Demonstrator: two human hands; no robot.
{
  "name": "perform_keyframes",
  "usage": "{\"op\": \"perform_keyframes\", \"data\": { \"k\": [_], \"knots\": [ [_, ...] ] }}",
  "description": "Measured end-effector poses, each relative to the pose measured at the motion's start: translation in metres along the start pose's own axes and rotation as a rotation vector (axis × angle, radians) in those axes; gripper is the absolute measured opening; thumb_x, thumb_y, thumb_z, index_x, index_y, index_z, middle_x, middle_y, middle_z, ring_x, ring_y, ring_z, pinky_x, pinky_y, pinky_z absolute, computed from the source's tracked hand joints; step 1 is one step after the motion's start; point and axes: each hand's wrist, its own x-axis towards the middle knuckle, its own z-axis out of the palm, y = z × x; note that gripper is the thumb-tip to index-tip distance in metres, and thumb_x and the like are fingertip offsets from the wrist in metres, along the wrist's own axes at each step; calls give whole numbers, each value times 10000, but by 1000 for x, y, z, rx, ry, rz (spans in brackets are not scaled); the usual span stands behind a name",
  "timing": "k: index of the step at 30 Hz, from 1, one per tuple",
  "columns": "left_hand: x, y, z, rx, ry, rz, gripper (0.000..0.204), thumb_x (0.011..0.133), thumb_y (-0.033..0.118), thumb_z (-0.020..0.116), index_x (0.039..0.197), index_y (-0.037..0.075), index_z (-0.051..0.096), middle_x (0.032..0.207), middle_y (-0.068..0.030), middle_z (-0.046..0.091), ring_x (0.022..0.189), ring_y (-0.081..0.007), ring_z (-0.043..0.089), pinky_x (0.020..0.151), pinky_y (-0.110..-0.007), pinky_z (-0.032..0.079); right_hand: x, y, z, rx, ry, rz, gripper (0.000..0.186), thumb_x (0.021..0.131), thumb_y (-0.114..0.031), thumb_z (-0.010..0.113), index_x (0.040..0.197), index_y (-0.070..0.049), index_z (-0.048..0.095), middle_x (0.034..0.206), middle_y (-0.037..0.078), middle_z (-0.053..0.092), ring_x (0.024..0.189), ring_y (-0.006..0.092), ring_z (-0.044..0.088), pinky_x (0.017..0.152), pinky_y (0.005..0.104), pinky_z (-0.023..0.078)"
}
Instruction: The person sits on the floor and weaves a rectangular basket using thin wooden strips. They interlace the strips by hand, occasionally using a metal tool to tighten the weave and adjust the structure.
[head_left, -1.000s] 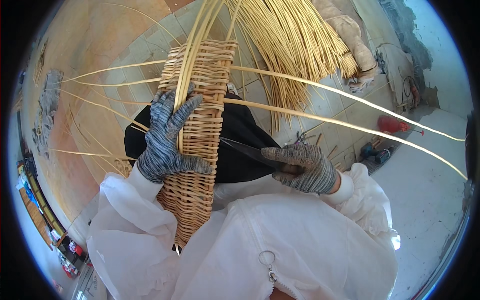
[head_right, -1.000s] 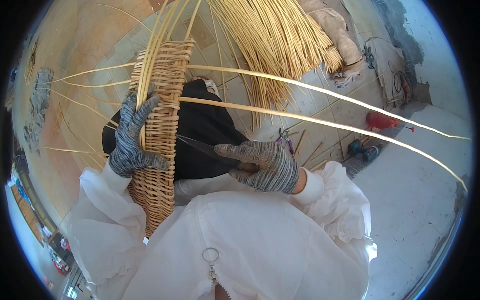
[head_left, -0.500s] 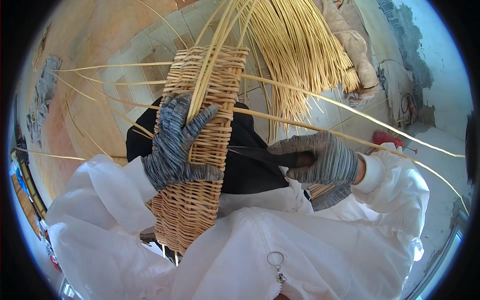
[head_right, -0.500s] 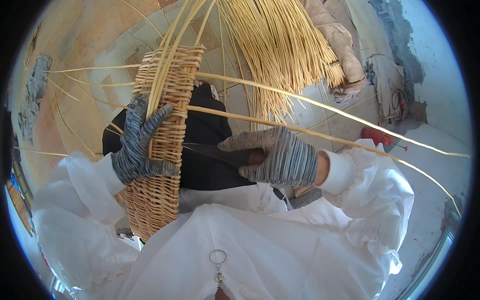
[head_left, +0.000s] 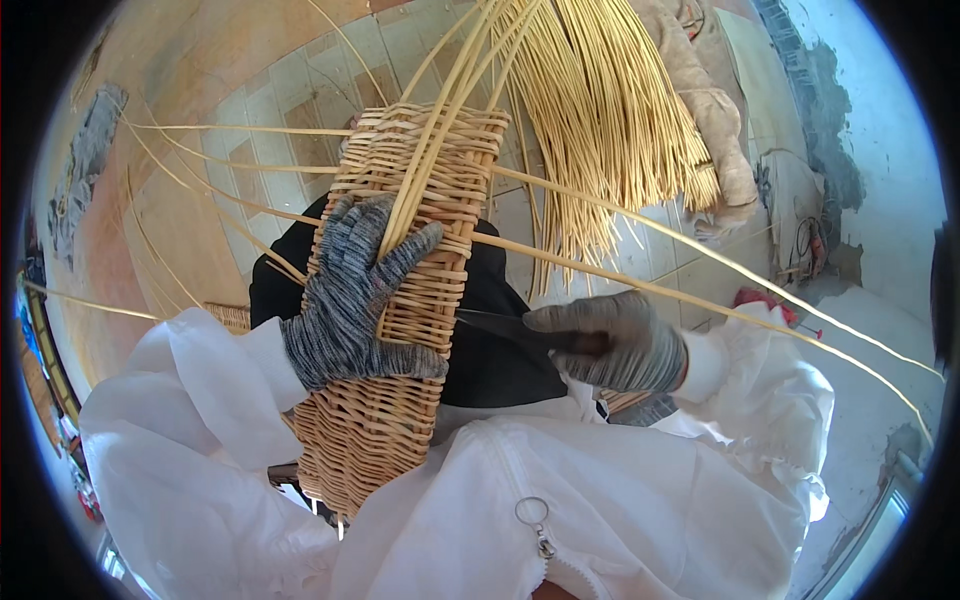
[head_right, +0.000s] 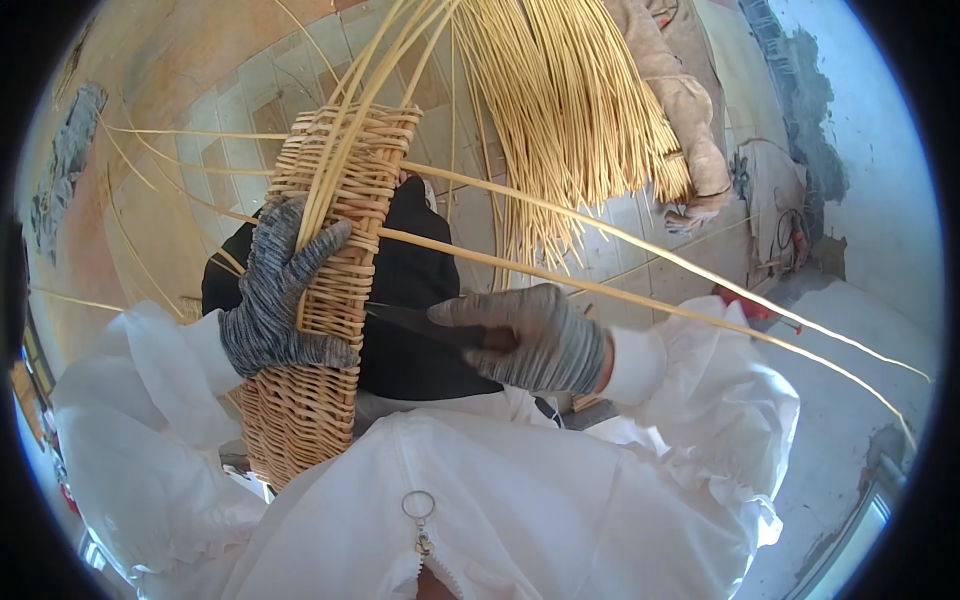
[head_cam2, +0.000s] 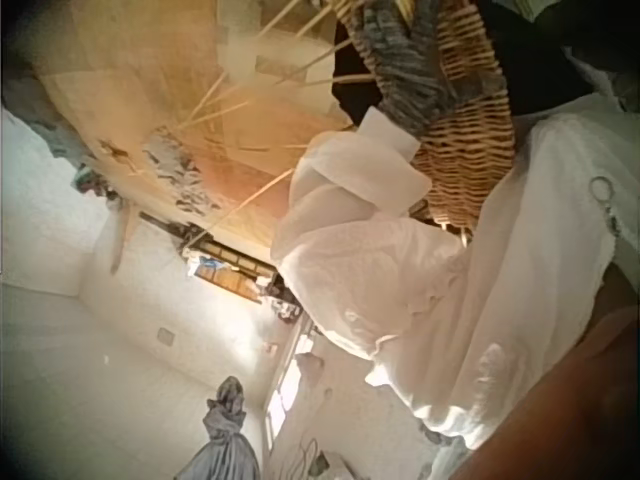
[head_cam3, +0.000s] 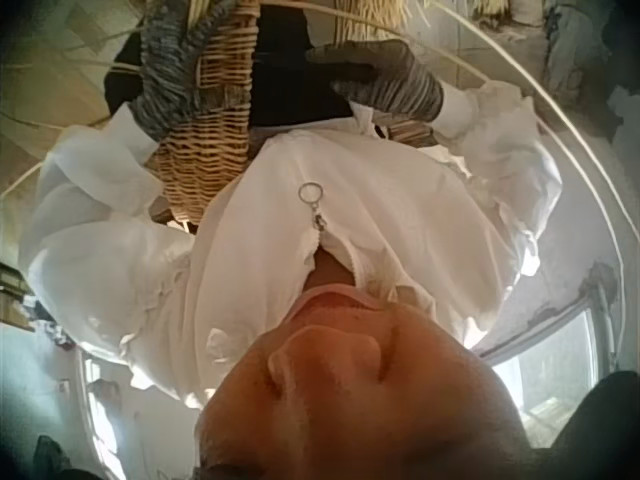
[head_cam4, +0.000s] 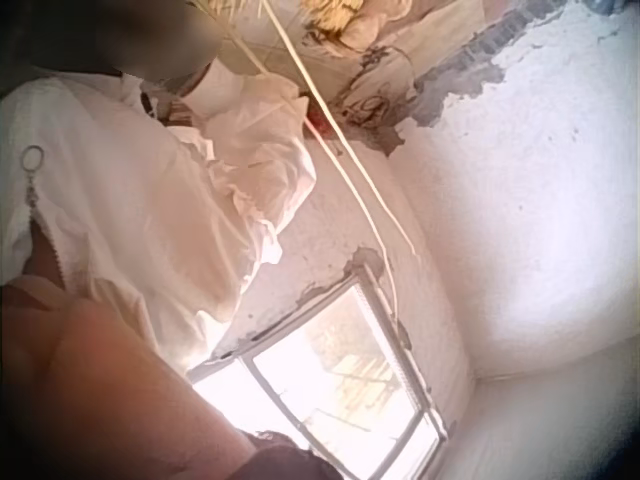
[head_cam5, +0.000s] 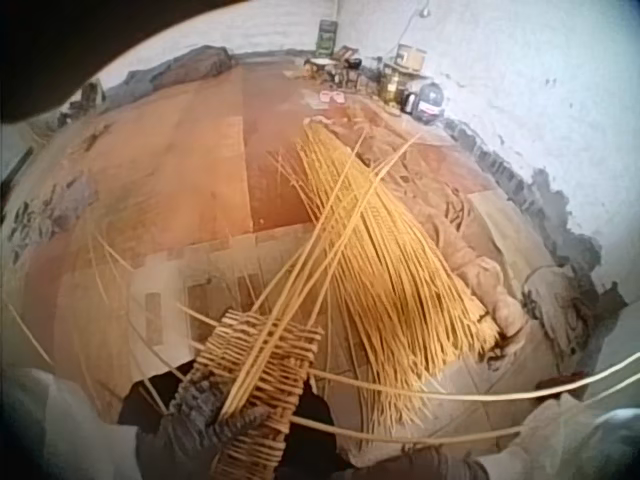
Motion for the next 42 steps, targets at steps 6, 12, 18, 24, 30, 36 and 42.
{"op": "perform_keyframes", "data": {
  "k": [6,12,18,24,30,36,42],
  "knots": [
    [-3,-2,2,-18,8,22,1092,562,769,702,1395,105,462,1388,-251,378,1293,-462,343,1094,-581,211,20,-5,5,-526,-105,-174,470,800,-25,691,1256,-87,597,1195,128,638,840,214,668,775,307,551],
    [-4,1,3,-18,-14,-49,1095,554,758,714,1408,127,449,1418,-250,339,1334,-472,285,1108,-563,207,20,-31,2,300,-138,220,596,823,-80,663,1385,-112,469,870,81,632,609,157,590,561,267,520],
    [-7,4,1,-127,-6,-91,1041,541,613,828,1398,149,462,1453,-207,308,1363,-428,260,1136,-492,213,12,-36,-3,77,-258,405,659,819,-56,626,1433,-189,427,762,42,605,578,108,565,509,232,481],
    [-11,0,7,-80,100,-126,874,687,585,752,1380,126,482,1426,-197,366,1363,-405,295,1136,-471,234,21,-61,5,-988,-181,14,698,778,-28,576,1432,-226,434,862,156,627,715,281,627,653,392,519],
    [-1,16,4,-627,555,-118,629,906,118,623,1460,51,333,1471,-154,384,1317,-254,412,1101,-349,318,36,-73,24,-1190,388,-495,529,814,-157,659,1329,-183,541,895,143,654,759,288,641,668,378,536],
    [-9,62,-1,-1336,301,-117,723,883,159,658,1477,38,264,1289,-140,561,1108,-230,597,912,-319,507,83,-119,1,148,441,50,419,883,-363,675,1094,-4,632,793,101,662,569,128,609,484,250,486],
    [5,65,-4,-1265,401,-252,566,919,189,617,1405,18,383,1167,-141,620,923,-220,662,728,-314,581,38,-100,-17,-282,361,-147,327,929,-305,611,957,16,659,686,81,664,509,152,607,447,291,479]
  ]
}}
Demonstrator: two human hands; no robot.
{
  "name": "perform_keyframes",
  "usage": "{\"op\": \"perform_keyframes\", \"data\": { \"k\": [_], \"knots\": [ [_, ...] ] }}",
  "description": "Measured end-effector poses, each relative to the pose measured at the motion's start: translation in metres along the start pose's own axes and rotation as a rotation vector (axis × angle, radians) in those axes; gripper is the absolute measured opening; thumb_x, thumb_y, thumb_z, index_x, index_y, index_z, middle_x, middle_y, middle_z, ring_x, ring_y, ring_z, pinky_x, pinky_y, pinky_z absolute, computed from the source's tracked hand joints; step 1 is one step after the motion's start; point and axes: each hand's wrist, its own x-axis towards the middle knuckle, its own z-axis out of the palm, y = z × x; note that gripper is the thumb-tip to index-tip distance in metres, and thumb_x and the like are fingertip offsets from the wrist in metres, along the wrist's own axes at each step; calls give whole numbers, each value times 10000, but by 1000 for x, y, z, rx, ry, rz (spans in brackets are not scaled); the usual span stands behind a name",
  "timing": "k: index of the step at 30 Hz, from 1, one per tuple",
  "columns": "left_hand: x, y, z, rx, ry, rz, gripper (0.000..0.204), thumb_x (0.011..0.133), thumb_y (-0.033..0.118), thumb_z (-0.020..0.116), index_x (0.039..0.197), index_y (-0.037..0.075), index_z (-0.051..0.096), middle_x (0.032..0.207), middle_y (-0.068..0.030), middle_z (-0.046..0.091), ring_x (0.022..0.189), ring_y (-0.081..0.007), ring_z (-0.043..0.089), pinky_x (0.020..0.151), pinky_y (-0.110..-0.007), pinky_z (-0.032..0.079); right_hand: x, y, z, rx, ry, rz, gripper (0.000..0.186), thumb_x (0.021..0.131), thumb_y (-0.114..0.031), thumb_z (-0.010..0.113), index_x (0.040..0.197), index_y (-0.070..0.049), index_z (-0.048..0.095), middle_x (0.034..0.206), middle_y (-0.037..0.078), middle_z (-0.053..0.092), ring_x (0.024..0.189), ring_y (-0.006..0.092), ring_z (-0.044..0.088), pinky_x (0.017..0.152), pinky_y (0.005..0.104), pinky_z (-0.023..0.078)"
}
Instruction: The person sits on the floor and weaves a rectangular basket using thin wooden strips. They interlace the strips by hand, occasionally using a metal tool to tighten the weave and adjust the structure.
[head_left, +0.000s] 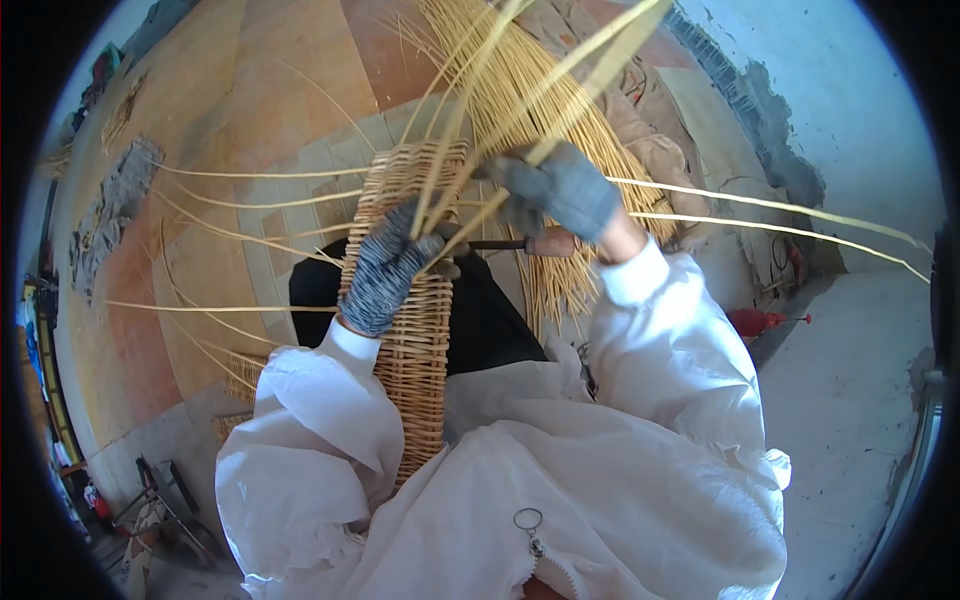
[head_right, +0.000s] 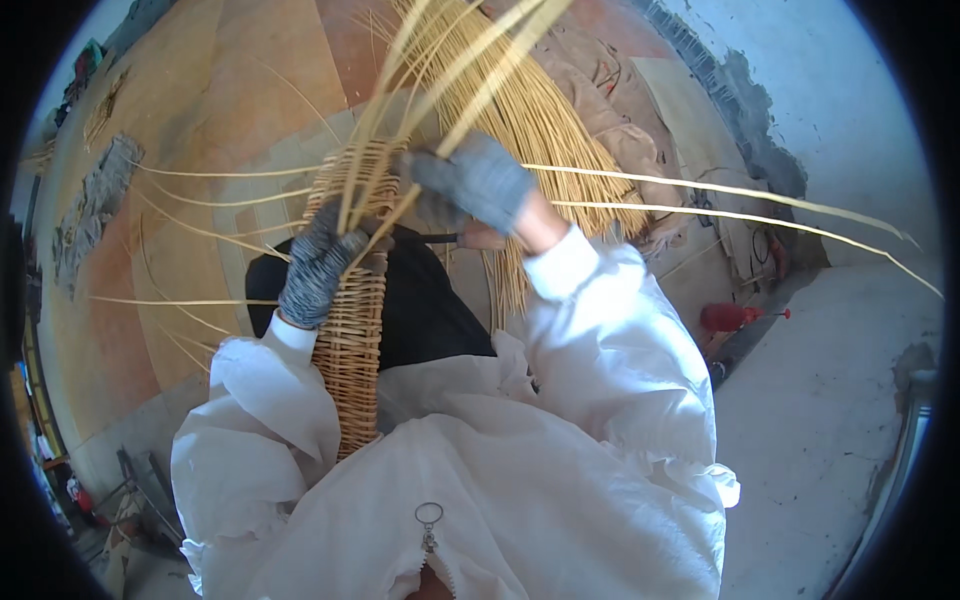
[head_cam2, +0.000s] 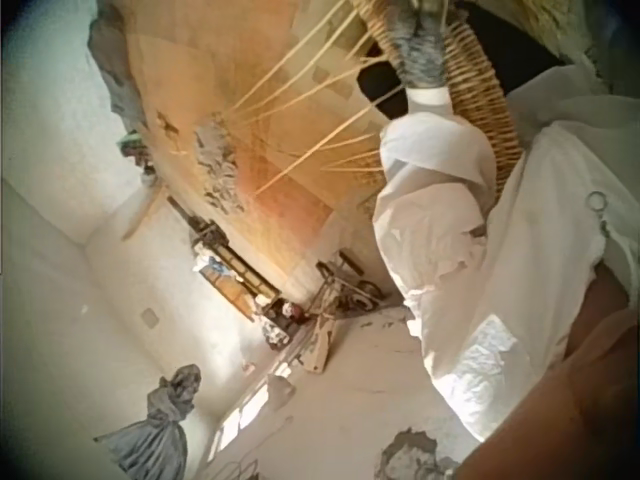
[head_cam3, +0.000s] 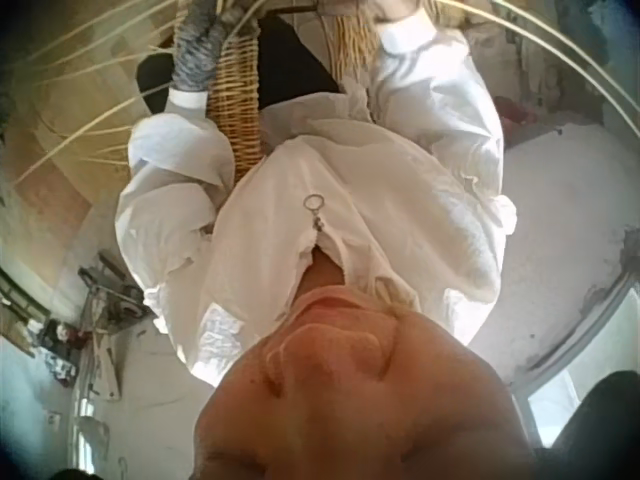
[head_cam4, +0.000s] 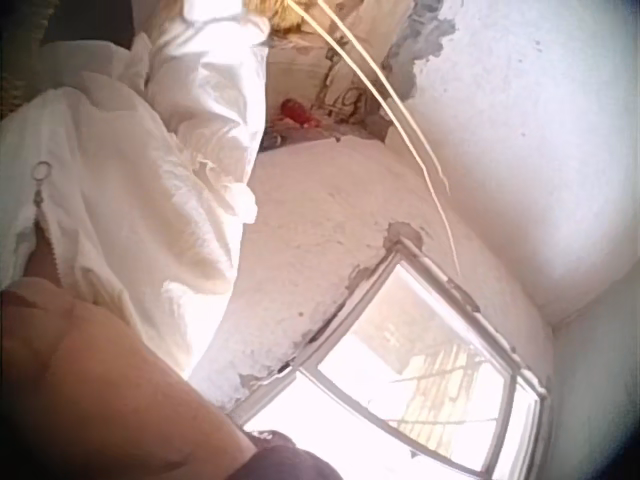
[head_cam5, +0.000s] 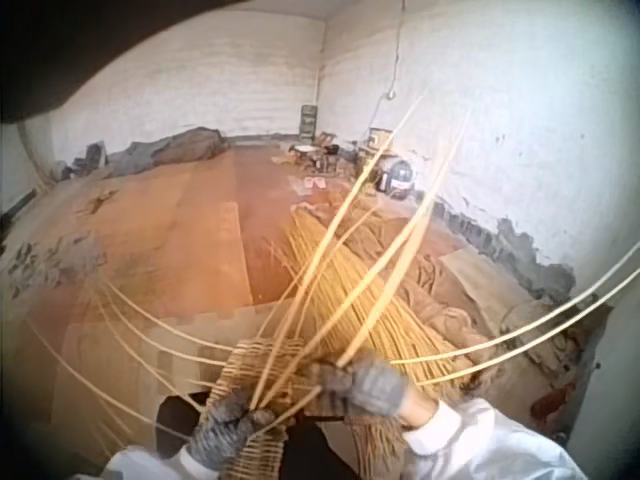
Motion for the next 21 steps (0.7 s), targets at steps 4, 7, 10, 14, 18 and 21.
{"op": "perform_keyframes", "data": {
  "k": [4,7,10,14,18,21],
  "knots": [
    [8,-9,-18,-30,151,126,533,955,123,543,1441,45,337,1080,-148,633,867,-200,655,693,-324,592,-93,29,14,363,119,214,321,952,-252,566,1030,53,627,799,157,693,681,212,694,580,313,568],
    [14,-12,-37,343,46,216,525,962,45,495,1461,94,339,1206,-171,602,1052,-269,614,880,-401,534,-138,51,40,755,332,287,335,945,-259,581,1036,61,617,858,213,690,746,279,703,638,350,590],
    [16,-14,-47,1005,-243,243,613,900,222,643,1447,119,385,1350,-191,519,1315,-351,429,1121,-486,287,-153,75,53,914,523,243,353,940,-274,592,1039,65,609,865,231,686,755,318,701,653,396,593],
    [17,-16,-49,1327,-204,177,1068,578,668,758,1440,150,399,1443,-245,371,1376,-438,276,1163,-516,139,-147,93,54,856,611,198,375,934,-286,605,1059,67,596,857,221,685,750,324,699,659,418,592],
    [19,-20,-48,1271,-201,183,1035,590,649,764,1435,165,413,1437,-246,373,1373,-459,264,1166,-519,123,-128,89,52,649,569,199,423,916,-337,622,1052,63,600,856,208,688,752,308,698,678,406,585],
    [20,-23,-49,1271,-209,195,1012,592,649,762,1420,163,440,1441,-239,372,1373,-453,268,1165,-523,124,-112,82,50,573,462,194,437,928,-354,607,1066,61,594,870,218,686,777,322,700,712,427,584]
  ]
}}
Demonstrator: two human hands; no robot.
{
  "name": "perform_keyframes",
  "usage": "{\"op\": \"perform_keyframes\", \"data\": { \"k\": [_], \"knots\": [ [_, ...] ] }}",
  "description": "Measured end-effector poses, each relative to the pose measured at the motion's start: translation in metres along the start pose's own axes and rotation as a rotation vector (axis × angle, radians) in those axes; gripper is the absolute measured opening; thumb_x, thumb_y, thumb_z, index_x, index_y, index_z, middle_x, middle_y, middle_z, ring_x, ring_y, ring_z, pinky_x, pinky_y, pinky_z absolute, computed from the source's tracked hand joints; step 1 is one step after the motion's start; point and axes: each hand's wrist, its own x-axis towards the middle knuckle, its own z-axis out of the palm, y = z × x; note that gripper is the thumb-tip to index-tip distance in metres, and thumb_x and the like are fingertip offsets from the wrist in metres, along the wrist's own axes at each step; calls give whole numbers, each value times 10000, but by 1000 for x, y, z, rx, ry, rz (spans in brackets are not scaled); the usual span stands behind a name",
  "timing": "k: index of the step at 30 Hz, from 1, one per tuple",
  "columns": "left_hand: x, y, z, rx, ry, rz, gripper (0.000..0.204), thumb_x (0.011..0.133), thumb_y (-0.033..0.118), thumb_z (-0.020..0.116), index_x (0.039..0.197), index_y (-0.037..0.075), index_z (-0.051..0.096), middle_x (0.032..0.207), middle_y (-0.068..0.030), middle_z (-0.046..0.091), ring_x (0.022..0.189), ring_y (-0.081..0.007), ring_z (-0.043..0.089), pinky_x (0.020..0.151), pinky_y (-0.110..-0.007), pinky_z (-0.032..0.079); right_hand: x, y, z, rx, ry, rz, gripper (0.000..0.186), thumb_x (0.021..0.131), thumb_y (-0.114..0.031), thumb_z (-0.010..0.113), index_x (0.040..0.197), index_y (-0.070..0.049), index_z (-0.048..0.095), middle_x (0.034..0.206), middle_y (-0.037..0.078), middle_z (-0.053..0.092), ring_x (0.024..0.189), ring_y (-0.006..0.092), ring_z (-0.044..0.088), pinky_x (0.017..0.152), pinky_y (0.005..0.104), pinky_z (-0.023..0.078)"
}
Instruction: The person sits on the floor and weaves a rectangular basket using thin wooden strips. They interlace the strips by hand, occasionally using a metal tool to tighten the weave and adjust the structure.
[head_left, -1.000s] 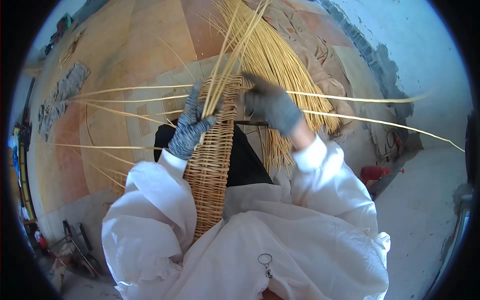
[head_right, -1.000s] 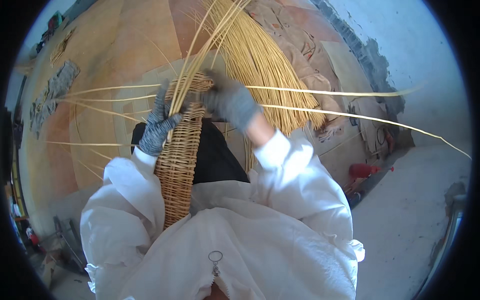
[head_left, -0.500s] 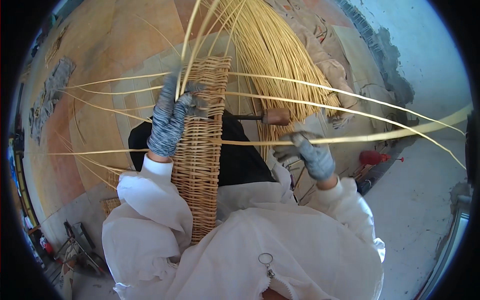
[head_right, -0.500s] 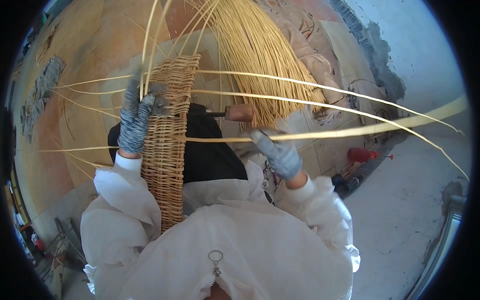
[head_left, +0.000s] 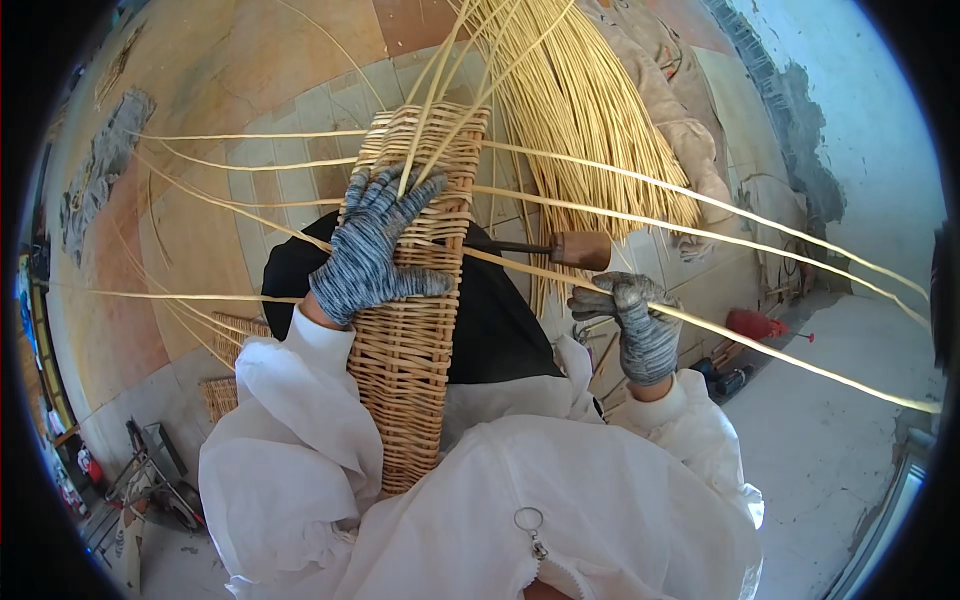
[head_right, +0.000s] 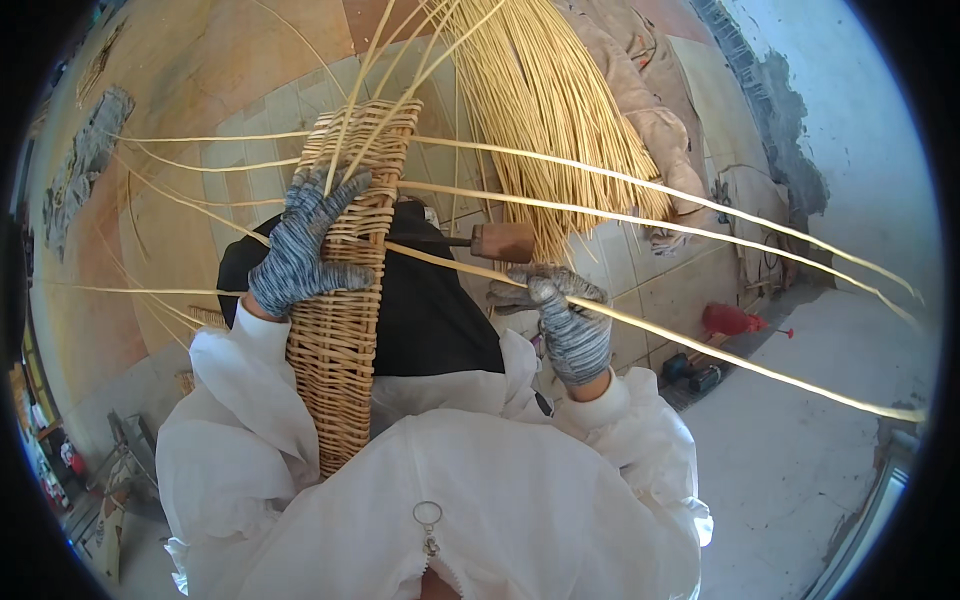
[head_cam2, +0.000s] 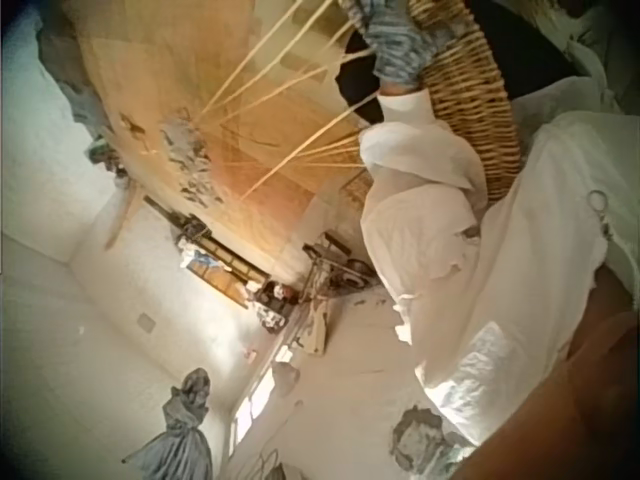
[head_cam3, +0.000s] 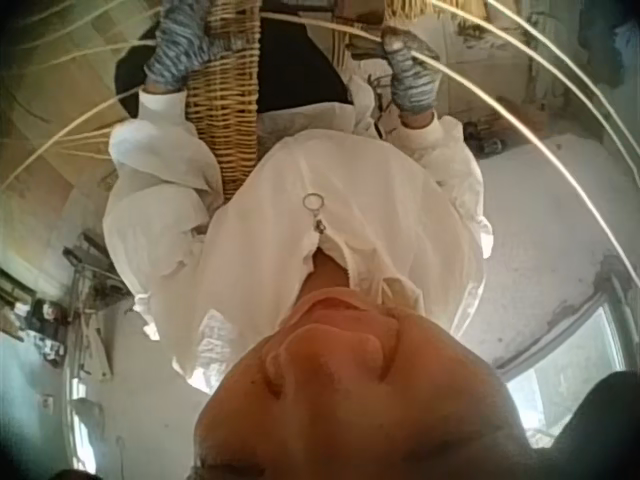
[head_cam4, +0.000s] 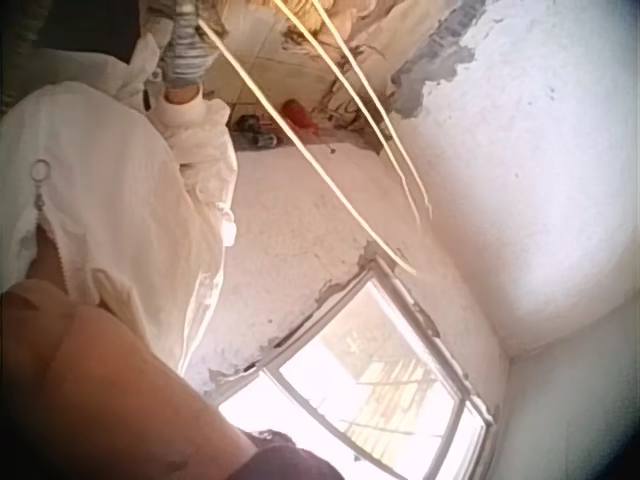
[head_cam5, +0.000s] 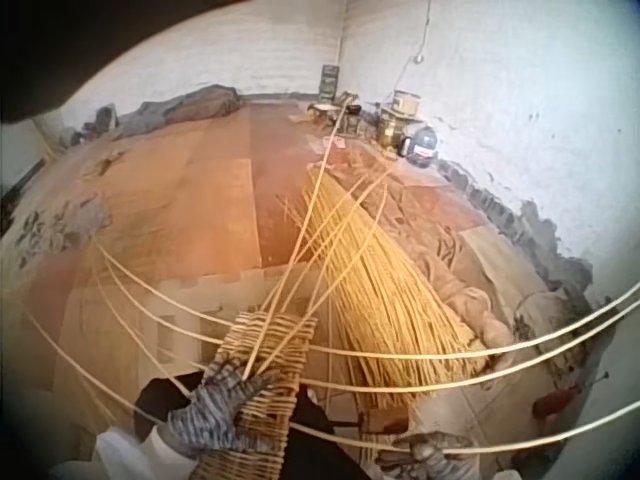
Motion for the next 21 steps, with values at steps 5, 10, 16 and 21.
{"op": "perform_keyframes", "data": {
  "k": [5,10,16,21],
  "knots": [
    [0,-2,3,-8,-9,-40,975,591,669,757,1402,214,462,1427,-207,401,1361,-427,302,1156,-532,119,8,-6,14,-51,47,-92,370,951,-297,586,1041,62,598,831,208,687,726,306,699,666,396,591],
    [-2,0,2,-28,3,-76,952,574,572,816,1387,197,490,1423,-219,399,1363,-451,279,1153,-515,175,17,-9,28,-2,122,-49,336,937,-268,608,1007,60,604,804,194,688,701,278,697,661,376,593],
    [0,1,-1,-113,11,-55,934,584,574,807,1379,193,500,1419,-180,425,1356,-424,312,1158,-505,175,23,-31,12,-190,-60,-81,293,953,-276,584,1052,-1,595,968,186,665,795,245,665,698,331,545],
    [3,1,0,-119,18,-48,923,584,577,797,1373,195,505,1419,-132,446,1362,-367,335,1177,-506,121,23,-42,2,724,-137,-502,393,952,-525,482,1074,-166,584,806,43,522,845,214,548,924,458,418]
  ]
}}
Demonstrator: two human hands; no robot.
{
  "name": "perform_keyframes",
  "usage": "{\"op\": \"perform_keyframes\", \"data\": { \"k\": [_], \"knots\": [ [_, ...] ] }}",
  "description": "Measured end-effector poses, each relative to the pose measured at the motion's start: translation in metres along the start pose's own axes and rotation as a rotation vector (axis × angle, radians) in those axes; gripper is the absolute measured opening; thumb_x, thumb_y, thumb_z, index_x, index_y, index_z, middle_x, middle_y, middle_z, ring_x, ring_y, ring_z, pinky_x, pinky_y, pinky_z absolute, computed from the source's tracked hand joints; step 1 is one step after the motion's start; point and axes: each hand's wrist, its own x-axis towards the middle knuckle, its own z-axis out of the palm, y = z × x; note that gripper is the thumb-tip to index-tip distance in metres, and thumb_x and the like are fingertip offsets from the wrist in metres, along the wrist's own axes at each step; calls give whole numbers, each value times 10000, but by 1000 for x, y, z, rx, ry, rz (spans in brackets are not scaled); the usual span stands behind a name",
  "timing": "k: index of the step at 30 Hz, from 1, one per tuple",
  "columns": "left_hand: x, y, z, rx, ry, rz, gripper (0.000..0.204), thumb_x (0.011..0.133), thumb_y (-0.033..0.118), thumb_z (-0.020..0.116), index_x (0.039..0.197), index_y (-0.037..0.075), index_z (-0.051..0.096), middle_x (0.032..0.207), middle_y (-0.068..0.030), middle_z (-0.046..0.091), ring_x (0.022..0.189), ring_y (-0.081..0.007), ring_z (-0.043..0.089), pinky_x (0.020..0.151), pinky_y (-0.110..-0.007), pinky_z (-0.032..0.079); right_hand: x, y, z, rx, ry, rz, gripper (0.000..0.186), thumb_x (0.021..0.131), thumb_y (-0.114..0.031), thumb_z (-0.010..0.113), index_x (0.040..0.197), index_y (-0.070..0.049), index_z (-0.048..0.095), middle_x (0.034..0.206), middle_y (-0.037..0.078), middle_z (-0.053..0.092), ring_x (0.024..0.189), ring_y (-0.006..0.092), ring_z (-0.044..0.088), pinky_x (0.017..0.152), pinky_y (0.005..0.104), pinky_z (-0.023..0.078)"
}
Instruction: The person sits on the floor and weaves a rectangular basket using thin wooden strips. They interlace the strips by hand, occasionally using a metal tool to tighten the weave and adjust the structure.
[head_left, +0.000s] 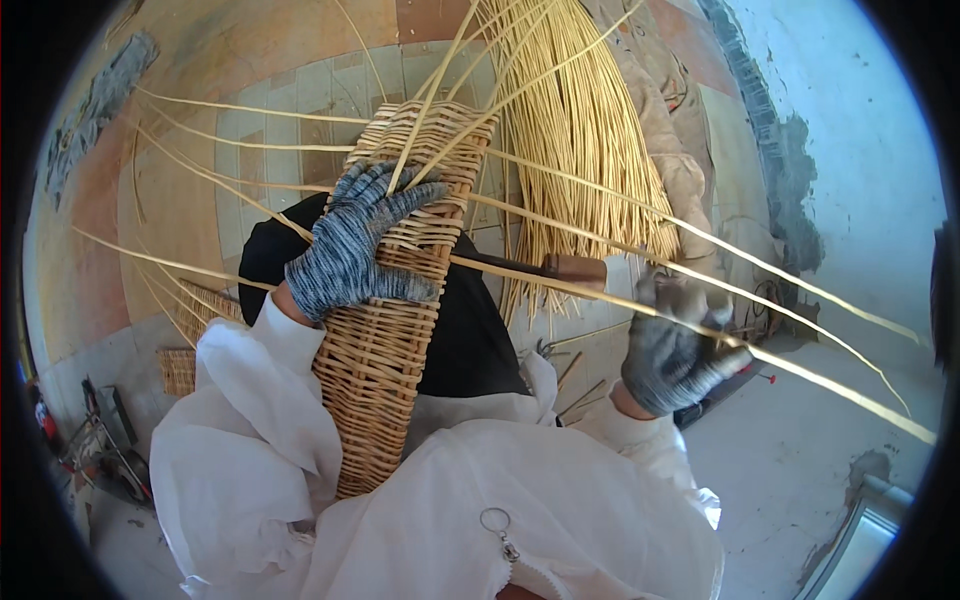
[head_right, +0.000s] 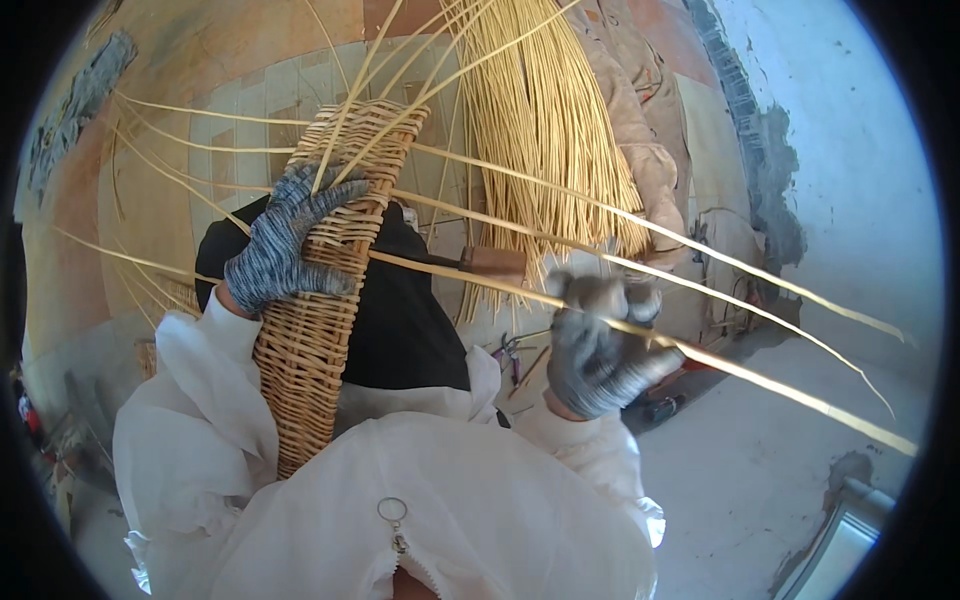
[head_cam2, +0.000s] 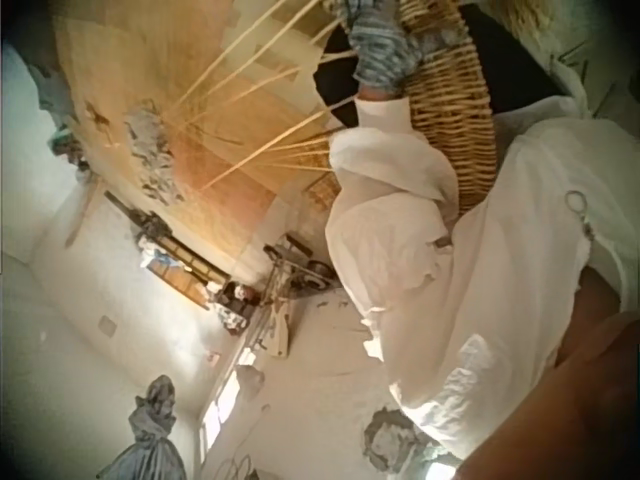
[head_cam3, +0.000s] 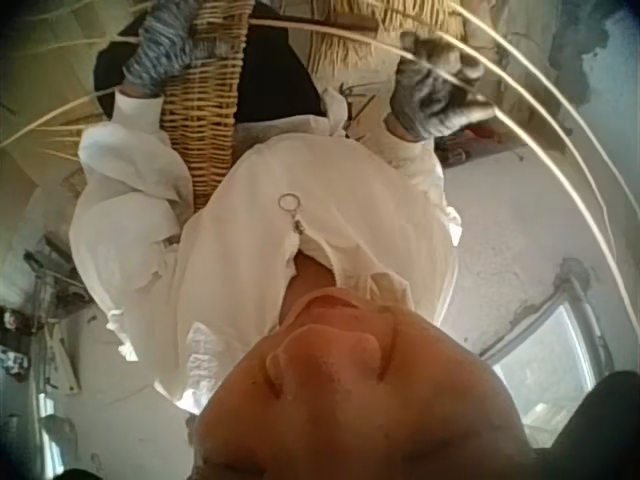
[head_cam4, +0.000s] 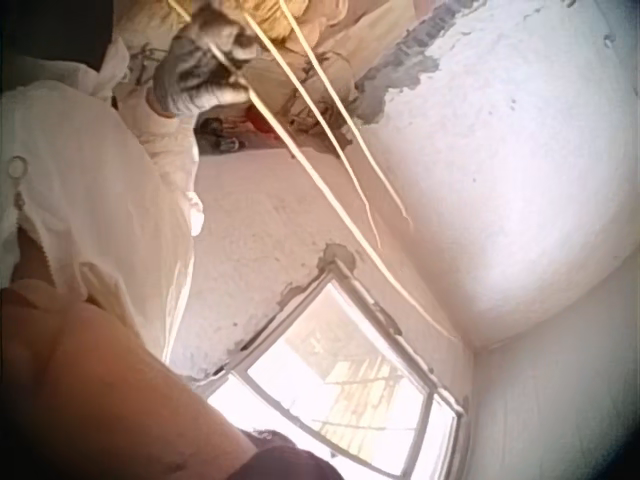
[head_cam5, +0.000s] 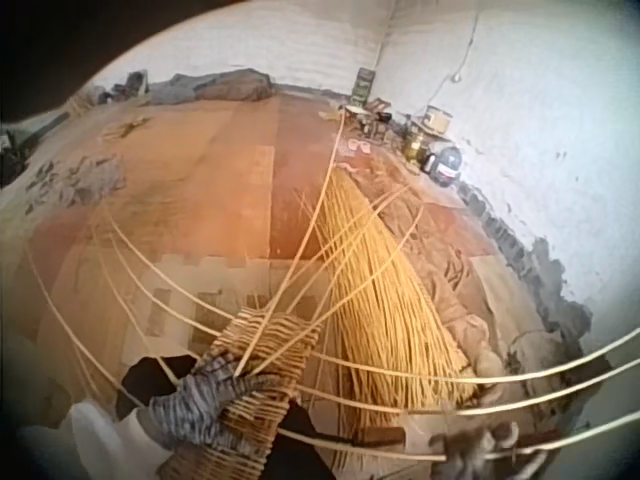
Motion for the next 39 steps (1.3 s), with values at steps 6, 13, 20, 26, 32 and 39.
{"op": "perform_keyframes", "data": {
  "k": [6,13,20,26,32,39],
  "knots": [
    [4,0,-1,45,-28,19,962,576,685,754,1384,236,488,1418,-140,444,1351,-342,356,1171,-504,141,28,19,-11,250,-129,-45,434,945,-577,408,962,-165,544,730,27,485,724,193,476,786,415,385],
    [6,-2,0,42,-15,14,970,576,706,740,1382,226,491,1414,-145,447,1341,-346,364,1168,-511,138,29,44,-49,280,-197,-55,515,937,-637,322,831,-165,498,641,7,441,582,169,392,626,366,346],
    [7,-2,-2,4,-29,-10,979,566,678,763,1384,217,486,1404,-153,450,1337,-353,367,1163,-512,144,46,46,-25,246,-274,-21,618,928,-697,236,701,-164,452,552,-13,398,441,144,308,465,316,307],
    [7,1,1,-88,13,13,953,588,673,758,1377,210,488,1409,-180,436,1338,-379,362,1162,-512,150,68,23,67,70,-471,136,630,928,-696,296,602,-172,422,476,-18,368,387,121,274,360,302,267],
    [4,-6,-4,-57,33,9,683,753,458,718,1344,170,531,1373,-163,488,1324,-361,385,1153,-489,175,86,22,62,-589,-597,130,471,945,-503,489,696,-105,526,573,38,493,513,219,532,518,359,480],
    [8,-8,-6,-57,-14,-9,527,832,313,665,1317,134,561,1341,-141,529,1323,-346,391,1141,-461,215,43,45,-18,-1771,-1099,1042,303,867,-189,651,1154,-93,630,906,119,656,809,214,645,736,336,516]
  ]
}}
